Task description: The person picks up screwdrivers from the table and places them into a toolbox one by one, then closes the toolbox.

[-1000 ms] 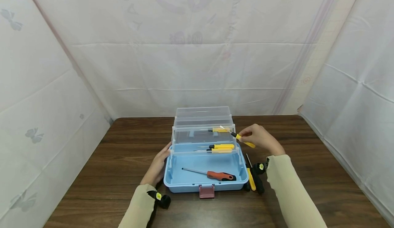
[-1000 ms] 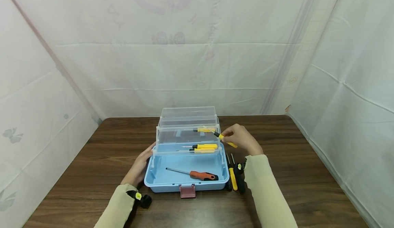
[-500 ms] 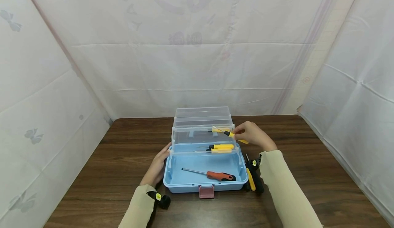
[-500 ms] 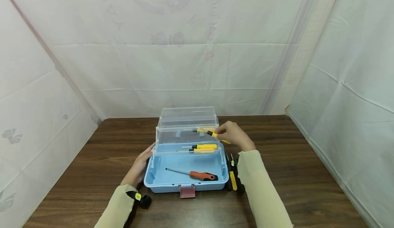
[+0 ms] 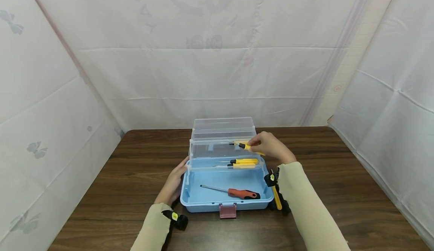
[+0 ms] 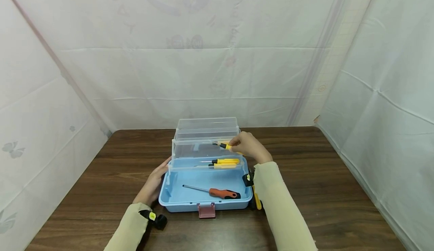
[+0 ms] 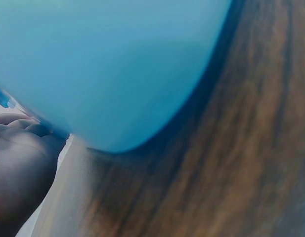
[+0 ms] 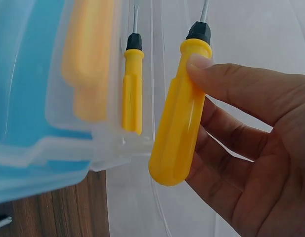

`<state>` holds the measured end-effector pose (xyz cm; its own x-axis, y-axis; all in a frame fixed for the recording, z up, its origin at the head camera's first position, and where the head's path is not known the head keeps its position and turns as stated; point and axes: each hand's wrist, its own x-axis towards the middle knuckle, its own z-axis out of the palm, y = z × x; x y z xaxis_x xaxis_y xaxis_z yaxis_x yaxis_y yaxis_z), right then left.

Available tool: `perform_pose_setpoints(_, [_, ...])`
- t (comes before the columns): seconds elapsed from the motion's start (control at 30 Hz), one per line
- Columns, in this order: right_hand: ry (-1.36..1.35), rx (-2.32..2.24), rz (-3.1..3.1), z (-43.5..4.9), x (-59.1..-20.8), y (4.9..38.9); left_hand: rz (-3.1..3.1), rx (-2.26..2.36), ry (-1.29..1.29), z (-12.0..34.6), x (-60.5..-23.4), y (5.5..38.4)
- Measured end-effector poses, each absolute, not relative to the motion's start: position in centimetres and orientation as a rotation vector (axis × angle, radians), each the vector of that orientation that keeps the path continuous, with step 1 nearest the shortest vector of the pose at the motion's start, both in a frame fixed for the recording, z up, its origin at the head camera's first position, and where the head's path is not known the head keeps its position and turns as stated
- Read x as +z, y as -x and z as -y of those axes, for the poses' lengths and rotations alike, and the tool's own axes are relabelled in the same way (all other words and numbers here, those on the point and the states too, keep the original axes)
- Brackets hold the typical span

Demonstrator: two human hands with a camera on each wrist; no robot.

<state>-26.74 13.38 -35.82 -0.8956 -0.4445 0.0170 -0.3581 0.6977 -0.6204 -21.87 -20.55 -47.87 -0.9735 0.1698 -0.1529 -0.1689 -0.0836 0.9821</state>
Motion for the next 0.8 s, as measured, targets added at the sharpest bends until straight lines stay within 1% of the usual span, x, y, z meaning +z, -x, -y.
perform_pose_setpoints(0.2, [0.722, -0.971, -2.768, -12.7, -35.8, 26.8, -1.944, 2.156, -0.027, 20.6, -47.9, 21.8])
perform_pose_setpoints(0.6, [0.676, -1.023, -2.697, -11.5, -36.3, 26.9, -1.948, 2.152, -0.003, 20.5, -47.8, 21.8])
perform_pose_setpoints(0.8, [0.713, -0.946, -2.721, -11.0, -36.5, 27.0, -1.942, 2.157, 0.008, 20.5, -47.8, 21.8])
